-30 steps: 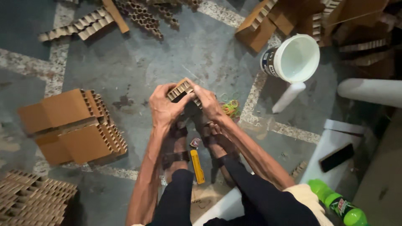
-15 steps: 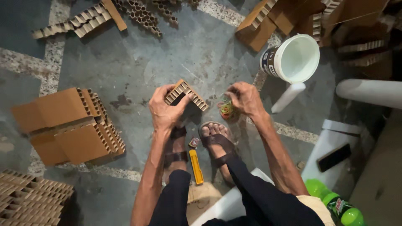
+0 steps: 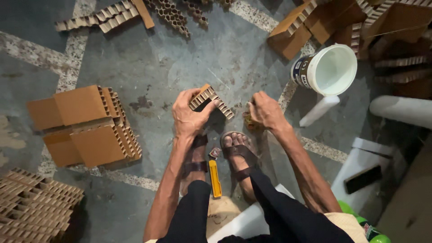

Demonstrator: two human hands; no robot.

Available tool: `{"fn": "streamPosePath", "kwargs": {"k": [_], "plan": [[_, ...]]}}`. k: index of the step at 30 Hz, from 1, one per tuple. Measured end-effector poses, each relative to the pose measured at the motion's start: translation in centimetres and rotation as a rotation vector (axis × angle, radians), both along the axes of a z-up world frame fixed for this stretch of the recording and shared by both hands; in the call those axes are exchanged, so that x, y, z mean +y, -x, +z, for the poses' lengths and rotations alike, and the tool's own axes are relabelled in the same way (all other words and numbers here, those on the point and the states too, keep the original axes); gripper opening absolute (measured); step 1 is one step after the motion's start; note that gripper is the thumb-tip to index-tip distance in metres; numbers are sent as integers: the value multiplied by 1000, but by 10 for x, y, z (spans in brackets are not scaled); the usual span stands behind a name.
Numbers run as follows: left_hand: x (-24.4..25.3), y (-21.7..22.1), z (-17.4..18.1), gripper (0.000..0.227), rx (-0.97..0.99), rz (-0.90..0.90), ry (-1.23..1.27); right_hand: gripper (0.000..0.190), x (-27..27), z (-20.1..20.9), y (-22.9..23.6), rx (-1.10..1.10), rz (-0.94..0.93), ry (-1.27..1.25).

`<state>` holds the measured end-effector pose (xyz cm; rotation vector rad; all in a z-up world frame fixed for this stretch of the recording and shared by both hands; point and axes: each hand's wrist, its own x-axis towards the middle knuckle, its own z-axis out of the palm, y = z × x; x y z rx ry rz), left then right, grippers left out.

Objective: The person assembles small cardboard boxes by applying glue to the edges of pre-cut corrugated pieces and folding them into shape. They then secure the boxes using colorful rubber bands, repeating the process for multiple units.

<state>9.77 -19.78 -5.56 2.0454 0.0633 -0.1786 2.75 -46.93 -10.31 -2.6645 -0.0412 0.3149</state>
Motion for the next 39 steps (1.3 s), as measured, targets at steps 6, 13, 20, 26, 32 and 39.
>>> {"fn": "streamPosePath", "kwargs": {"k": [6, 13, 20, 26, 32, 39], "plan": [[0, -1, 7, 65, -61, -14, -21, 11, 35, 58, 5, 133, -573, -1100], [7, 0, 80, 55, -467, -71, -177, 9, 71, 87, 7, 135, -512, -1062], [2, 26, 59, 12, 274, -236, 462, 9, 72, 89, 9, 103, -473, -1247], [59, -4, 65, 60, -277, -396, -119, 13, 45, 101, 9, 232, -536, -1938], [77, -35, 64, 88, 44, -611, -459, 77, 52, 104, -21, 9, -49, -386], [78, -37, -28, 87, -113, -714, -335, 100, 60, 46, -44, 101, 164, -493]]}}
